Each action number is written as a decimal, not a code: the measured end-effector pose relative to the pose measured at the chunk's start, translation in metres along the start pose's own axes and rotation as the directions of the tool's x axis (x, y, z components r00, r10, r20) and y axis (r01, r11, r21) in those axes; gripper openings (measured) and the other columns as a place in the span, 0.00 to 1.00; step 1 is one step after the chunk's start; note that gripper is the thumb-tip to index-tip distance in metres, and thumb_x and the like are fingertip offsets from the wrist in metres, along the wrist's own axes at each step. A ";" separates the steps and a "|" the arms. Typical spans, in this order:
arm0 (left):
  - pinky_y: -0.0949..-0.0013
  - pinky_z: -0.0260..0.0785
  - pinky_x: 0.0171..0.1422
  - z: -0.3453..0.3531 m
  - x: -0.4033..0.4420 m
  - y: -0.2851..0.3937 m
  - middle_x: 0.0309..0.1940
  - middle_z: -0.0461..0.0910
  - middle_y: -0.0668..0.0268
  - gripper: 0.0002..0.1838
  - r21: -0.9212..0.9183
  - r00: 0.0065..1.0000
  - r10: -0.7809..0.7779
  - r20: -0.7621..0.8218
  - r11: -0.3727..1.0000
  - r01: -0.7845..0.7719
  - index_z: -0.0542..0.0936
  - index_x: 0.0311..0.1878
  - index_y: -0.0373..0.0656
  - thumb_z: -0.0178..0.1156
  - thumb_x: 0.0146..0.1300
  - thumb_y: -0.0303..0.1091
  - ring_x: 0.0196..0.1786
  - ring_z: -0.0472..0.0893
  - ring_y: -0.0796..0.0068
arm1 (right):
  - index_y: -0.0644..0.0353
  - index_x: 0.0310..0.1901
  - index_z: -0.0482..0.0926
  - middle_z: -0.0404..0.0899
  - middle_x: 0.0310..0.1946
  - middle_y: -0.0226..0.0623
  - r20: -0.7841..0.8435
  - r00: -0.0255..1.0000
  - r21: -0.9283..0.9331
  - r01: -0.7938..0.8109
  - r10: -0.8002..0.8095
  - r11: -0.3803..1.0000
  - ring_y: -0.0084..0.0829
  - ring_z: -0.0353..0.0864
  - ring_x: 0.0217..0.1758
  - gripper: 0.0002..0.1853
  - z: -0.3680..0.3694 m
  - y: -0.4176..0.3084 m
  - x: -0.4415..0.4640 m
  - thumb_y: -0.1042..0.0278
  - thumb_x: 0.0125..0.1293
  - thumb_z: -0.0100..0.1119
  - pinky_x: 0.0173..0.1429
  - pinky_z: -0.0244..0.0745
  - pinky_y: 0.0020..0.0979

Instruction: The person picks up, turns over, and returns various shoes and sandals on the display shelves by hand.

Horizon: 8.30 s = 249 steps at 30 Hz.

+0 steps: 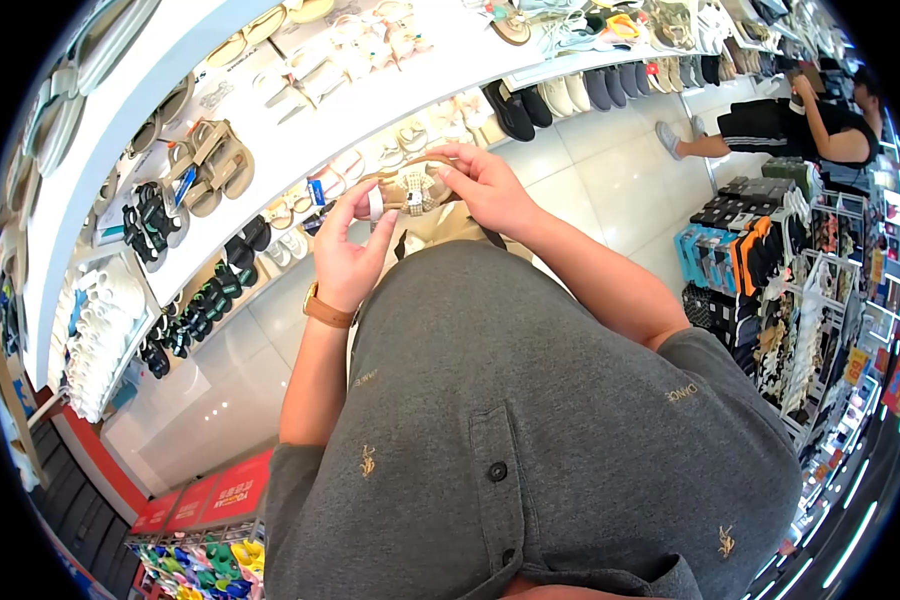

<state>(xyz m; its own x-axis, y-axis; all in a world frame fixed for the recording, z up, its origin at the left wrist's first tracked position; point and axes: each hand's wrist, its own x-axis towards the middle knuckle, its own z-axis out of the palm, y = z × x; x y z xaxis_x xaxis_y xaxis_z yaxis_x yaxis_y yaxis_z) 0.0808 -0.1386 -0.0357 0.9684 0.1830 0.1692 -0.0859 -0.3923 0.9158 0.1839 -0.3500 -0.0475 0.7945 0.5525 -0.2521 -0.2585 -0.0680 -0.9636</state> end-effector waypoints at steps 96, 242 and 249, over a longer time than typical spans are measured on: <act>0.58 0.63 0.63 0.006 0.006 0.004 0.41 0.84 0.63 0.20 0.440 0.914 0.350 0.206 0.801 -0.406 0.83 0.52 0.42 0.73 0.55 0.28 0.49 0.81 0.61 | 0.64 0.64 0.76 0.83 0.52 0.37 -0.160 0.957 0.286 -0.190 0.242 0.939 0.26 0.83 0.50 0.17 -0.018 0.007 -0.012 0.66 0.81 0.48 0.53 0.81 0.32; 0.67 0.73 0.53 0.023 0.034 0.029 0.38 0.86 0.63 0.06 0.076 0.980 0.088 -0.177 0.994 -0.076 0.85 0.40 0.39 0.72 0.61 0.24 0.43 0.84 0.69 | 0.68 0.67 0.71 0.83 0.52 0.34 -0.067 0.990 0.229 -0.109 0.127 0.967 0.20 0.82 0.50 0.22 -0.048 0.015 0.002 0.83 0.72 0.50 0.58 0.77 0.26; 0.72 0.74 0.51 0.012 0.068 0.029 0.43 0.86 0.61 0.09 0.059 0.998 0.043 -0.052 0.997 -0.040 0.86 0.46 0.37 0.70 0.64 0.28 0.44 0.83 0.74 | 0.65 0.66 0.74 0.83 0.48 0.31 0.003 1.000 0.124 -0.009 0.009 0.992 0.17 0.80 0.45 0.20 -0.034 0.018 -0.008 0.81 0.74 0.51 0.52 0.77 0.24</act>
<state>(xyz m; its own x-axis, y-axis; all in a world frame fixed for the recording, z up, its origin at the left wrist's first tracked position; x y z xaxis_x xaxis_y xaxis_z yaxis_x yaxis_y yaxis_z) 0.1471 -0.1486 -0.0026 0.9505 0.2121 0.2271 -0.1107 -0.4519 0.8852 0.1914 -0.3838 -0.0656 0.7904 0.5545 -0.2602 -0.3318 0.0306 -0.9429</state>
